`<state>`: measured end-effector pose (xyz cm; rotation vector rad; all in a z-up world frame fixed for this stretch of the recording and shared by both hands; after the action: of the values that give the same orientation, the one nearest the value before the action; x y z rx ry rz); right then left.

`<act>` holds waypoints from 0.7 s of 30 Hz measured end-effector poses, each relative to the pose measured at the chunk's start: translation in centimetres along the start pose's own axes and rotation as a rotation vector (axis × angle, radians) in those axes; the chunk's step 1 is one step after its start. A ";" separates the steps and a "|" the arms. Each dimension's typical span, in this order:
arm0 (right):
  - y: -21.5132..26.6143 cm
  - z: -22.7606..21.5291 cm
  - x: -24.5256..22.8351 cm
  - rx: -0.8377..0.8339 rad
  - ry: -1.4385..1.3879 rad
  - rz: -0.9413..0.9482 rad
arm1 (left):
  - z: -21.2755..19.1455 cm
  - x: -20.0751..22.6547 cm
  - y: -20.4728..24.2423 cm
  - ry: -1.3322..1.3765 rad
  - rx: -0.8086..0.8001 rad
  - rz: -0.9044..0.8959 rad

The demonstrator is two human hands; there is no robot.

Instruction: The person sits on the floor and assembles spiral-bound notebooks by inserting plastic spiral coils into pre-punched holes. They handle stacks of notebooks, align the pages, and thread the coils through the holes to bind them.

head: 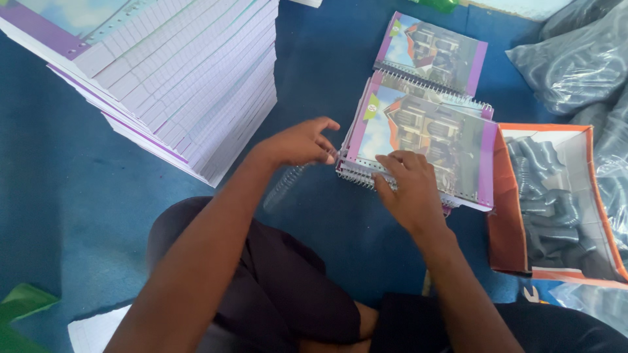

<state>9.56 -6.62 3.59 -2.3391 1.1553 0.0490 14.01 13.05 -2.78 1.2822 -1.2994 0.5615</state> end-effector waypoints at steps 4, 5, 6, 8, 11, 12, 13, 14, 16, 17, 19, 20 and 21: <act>0.2 0.7 0.3 -0.030 0.023 0.027 | 0.4 -0.1 0.0 -0.015 -0.009 -0.042; 0.2 0.7 0.4 -0.028 0.028 0.030 | 0.4 0.1 -0.1 -0.020 -0.010 -0.041; 0.2 0.7 0.5 -0.026 0.034 0.033 | 0.5 0.2 -0.1 -0.025 -0.011 -0.040; 0.3 0.8 0.6 -0.029 0.028 0.034 | 0.9 0.4 -0.2 -0.022 -0.020 -0.024; 0.1 1.1 0.7 -0.063 0.050 0.045 | 0.9 0.3 -0.3 -0.038 -0.009 -0.059; 0.0 1.3 0.8 -0.080 0.063 0.051 | 0.9 0.1 -0.3 -0.046 -0.003 -0.080; 0.0 1.2 0.7 -0.075 0.059 0.051 | 1.0 0.1 -0.3 -0.054 -0.006 -0.073; 0.1 1.1 0.7 -0.070 0.054 0.051 | 1.1 0.1 -0.4 -0.063 -0.010 -0.065; 0.1 1.0 0.6 -0.067 0.049 0.052 | 1.2 0.1 -0.5 -0.068 -0.012 -0.055; 0.1 1.0 0.6 -0.069 0.047 0.054 | 1.2 0.1 -0.6 -0.065 -0.012 -0.054; 0.0 0.9 0.5 -0.063 0.040 0.052 | 1.2 0.1 -0.8 -0.078 -0.006 -0.033; 0.1 0.8 0.4 -0.054 0.035 0.048 | 1.2 0.2 -0.8 -0.093 -0.001 -0.013; 0.1 0.7 0.3 -0.045 0.030 0.045 | 1.2 0.2 -0.8 -0.108 0.004 0.007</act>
<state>9.86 -6.60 2.90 -2.3609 1.2332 0.0572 14.34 11.65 -3.13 1.3271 -1.3922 0.5057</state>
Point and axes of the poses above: each hand's wrist, its own y-axis away from the middle knuckle, its own z-axis out of the palm, x = y × z, the point moved 9 cm from there along -y, towards the middle knuckle, and after that the axes turned 6 degrees about y, right-handed, at the moved point
